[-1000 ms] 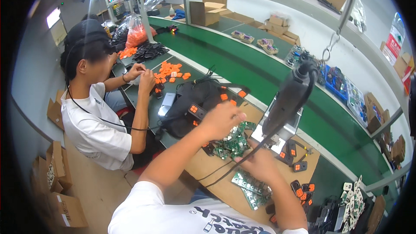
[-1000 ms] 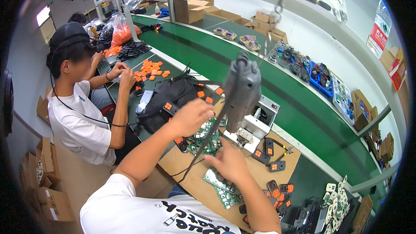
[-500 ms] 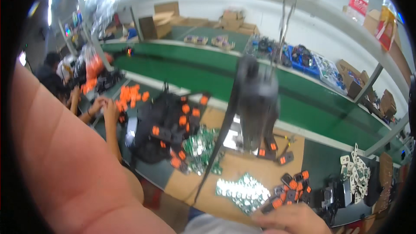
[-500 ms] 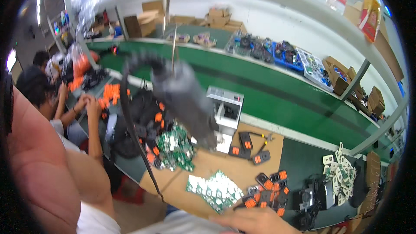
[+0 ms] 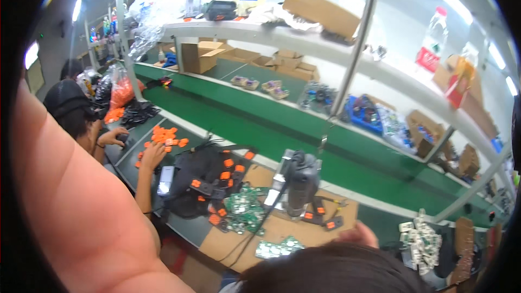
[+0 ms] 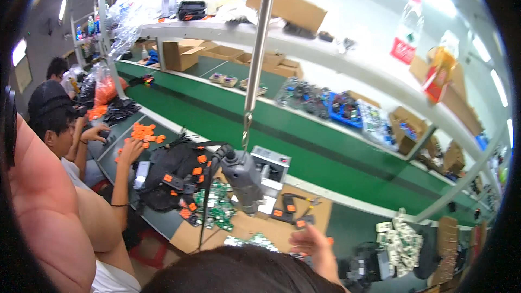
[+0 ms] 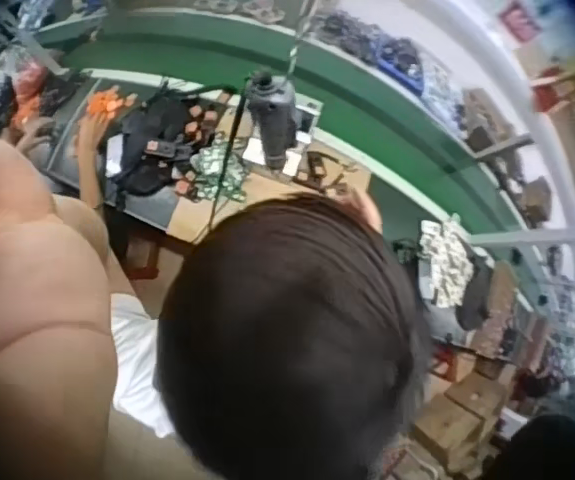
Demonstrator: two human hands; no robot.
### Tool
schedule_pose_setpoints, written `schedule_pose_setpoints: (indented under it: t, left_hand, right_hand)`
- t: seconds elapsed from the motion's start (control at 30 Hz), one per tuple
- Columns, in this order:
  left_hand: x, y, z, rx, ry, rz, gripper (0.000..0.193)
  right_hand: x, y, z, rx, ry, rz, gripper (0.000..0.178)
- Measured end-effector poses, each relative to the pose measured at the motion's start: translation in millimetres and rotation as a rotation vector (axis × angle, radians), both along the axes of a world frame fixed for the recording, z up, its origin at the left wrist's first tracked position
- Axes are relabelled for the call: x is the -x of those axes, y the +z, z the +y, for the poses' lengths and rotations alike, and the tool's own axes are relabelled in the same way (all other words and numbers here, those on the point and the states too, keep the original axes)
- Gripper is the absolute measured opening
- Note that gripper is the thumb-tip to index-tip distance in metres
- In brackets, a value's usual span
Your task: Assembling electronic circuit boards into plastic housings using an electric screwdriver.
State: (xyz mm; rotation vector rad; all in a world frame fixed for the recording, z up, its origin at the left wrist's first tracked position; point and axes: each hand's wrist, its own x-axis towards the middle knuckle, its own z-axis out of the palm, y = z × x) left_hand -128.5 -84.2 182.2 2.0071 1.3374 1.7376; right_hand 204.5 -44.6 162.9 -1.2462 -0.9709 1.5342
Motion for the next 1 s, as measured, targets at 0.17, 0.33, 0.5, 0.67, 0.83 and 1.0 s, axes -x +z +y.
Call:
schedule_pose_setpoints:
  t: [0.17,0.33,0.5,0.67,0.83,1.0]
  left_hand:
    - [6.9,-11.2,-11.6,-0.034,0.094,-0.006,0.036]
    - [7.9,-15.8,-33.5,-0.056,0.244,0.011,0.036]
    - [17.5,-22.1,-27.8,-0.126,0.222,-0.006,0.036]
    - [22.1,-11.5,-23.1,-0.344,0.227,-0.023,0.036]
    - [29.6,3.8,-35.0,-0.712,0.238,-0.157,0.036]
    - [2.9,-91.8,30.8,-0.21,0.261,-0.453,0.036]
  right_hand:
    - [-3.2,25.0,13.4,-1.02,0.258,-0.384,0.01]
    - [21.8,-17.6,15.8,-0.937,0.222,-0.751,0.011]
    - [39.7,-85.4,24.7,-0.769,0.69,-0.994,0.051]
    - [61.6,-106.7,30.1,-0.797,0.713,-1.058,0.048]
    - [71.0,-101.5,30.5,-0.921,0.715,-0.967,0.035]
    - [51.0,-109.7,26.2,-0.438,0.442,-0.73,0.029]
